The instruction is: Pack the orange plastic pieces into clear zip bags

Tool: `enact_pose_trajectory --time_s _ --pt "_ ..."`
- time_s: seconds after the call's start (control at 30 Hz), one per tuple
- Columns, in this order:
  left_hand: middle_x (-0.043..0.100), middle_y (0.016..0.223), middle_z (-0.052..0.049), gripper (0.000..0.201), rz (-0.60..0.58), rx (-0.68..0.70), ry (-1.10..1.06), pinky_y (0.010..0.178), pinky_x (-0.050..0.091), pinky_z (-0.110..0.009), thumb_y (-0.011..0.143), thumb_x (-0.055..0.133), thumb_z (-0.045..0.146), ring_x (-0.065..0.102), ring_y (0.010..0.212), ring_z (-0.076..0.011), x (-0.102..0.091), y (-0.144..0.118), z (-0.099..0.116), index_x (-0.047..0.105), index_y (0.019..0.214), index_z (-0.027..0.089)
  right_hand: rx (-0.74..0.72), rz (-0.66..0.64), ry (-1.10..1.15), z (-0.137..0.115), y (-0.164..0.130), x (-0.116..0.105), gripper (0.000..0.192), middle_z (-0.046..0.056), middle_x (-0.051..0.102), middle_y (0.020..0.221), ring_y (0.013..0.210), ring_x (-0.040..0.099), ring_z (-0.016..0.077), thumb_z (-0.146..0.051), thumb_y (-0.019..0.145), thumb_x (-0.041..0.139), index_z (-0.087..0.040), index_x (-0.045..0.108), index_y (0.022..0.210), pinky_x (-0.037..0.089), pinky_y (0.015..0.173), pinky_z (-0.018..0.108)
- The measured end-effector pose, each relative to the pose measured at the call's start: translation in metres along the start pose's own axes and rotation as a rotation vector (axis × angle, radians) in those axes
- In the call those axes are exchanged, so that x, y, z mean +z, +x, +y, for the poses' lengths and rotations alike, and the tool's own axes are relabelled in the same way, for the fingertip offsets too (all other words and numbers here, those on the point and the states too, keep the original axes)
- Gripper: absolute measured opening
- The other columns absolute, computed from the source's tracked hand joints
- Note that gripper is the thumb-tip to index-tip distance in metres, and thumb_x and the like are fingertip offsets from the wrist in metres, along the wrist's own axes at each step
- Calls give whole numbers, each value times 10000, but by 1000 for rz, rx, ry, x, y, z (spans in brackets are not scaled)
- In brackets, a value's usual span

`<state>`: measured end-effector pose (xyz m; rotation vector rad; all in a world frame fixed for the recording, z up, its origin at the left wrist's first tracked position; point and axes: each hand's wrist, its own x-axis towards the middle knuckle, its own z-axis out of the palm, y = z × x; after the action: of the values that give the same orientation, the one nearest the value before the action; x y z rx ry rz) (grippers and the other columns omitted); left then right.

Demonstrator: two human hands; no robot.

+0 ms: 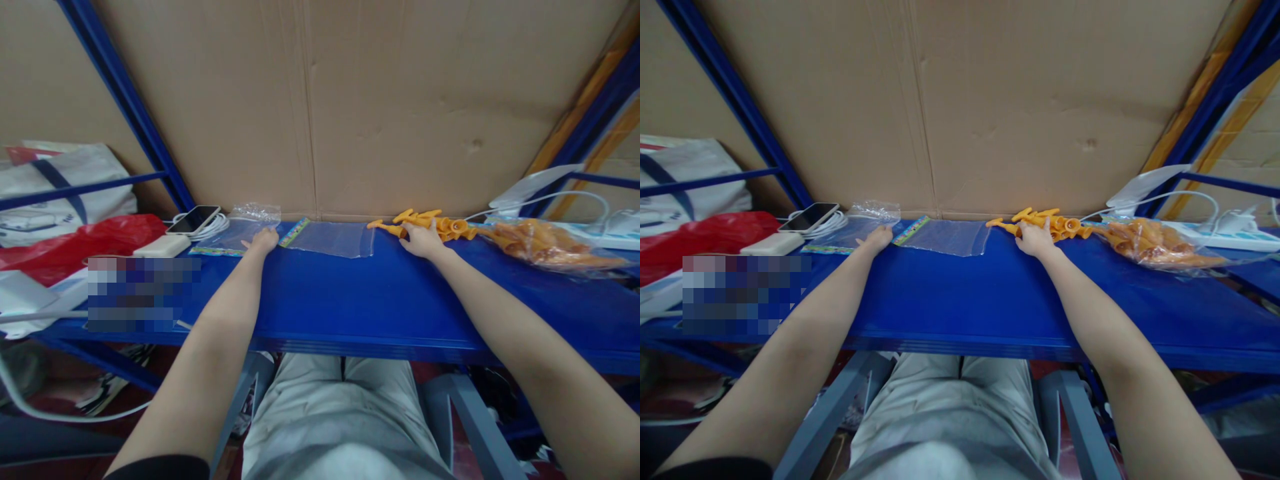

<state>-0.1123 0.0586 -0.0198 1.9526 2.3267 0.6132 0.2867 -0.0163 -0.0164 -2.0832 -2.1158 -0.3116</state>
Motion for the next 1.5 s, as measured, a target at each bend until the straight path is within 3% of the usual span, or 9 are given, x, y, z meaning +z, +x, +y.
enact_pose_trajectory --time_s 0.1,0.37,0.57,0.77,0.9,0.97,1.1,1.27,1.5 --pt "636 1325 -202 532 26 -96 -63 1075 396 -555 927 377 383 569 1267 -360 -5 -6 7 571 1370 162 -2 6 -6 -1 0 0 485 195 670 1249 1250 555 357 -286 884 407 -119 529 1323 141 1117 682" --pt "681 1223 -230 440 118 -100 4 1059 401 -495 876 429 262 589 1228 -362 -26 -22 24 687 1192 97 -19 28 0 2 0 2 458 171 671 1260 1254 555 353 -293 878 411 -158 538 1297 149 1115 680" --pt "707 1175 -198 406 152 24 75 997 453 -447 898 390 235 621 1173 -350 -36 -30 37 729 1092 121 29 11 -5 -3 1 1 445 193 691 1197 1220 580 358 -376 913 418 -127 548 1258 121 1123 675" --pt "714 1217 -104 367 30 415 48 1032 451 -303 883 462 222 626 1192 -263 -23 -28 46 736 1121 167 133 46 9 -11 1 -1 403 210 691 1175 1204 590 363 -335 920 466 -112 552 1244 97 1129 680" --pt "635 1361 -90 456 -95 532 44 1097 387 -246 889 475 268 558 1297 -222 -11 -26 46 651 1289 136 145 136 62 -8 4 -6 392 225 676 1184 1194 591 379 -312 931 472 -104 541 1255 122 1128 679" --pt "568 1435 -104 505 -193 532 59 1123 354 -248 907 465 312 505 1353 -217 -6 -26 45 595 1355 116 155 221 131 -5 6 -9 377 228 668 1195 1185 596 382 -306 935 473 -109 539 1249 190 1115 672" --pt "401 1555 -118 605 -346 511 121 1170 283 -274 941 404 388 361 1450 -219 -3 -26 42 455 1472 102 79 339 489 2 12 -13 328 177 686 1131 1029 670 313 -347 907 553 -162 557 1178 486 963 525" --pt "282 1612 -114 671 -421 541 184 1207 198 -292 962 307 436 254 1495 -223 -1 -22 39 334 1534 87 -145 176 898 11 15 -15 335 87 688 969 778 692 206 -393 778 726 -209 593 1024 593 725 360" --pt "275 1614 -127 688 -433 529 148 1211 193 -305 952 317 445 249 1496 -239 0 -21 39 333 1532 75 -142 29 883 31 11 -22 296 86 696 1016 827 699 221 -272 709 760 -214 633 970 604 759 385"
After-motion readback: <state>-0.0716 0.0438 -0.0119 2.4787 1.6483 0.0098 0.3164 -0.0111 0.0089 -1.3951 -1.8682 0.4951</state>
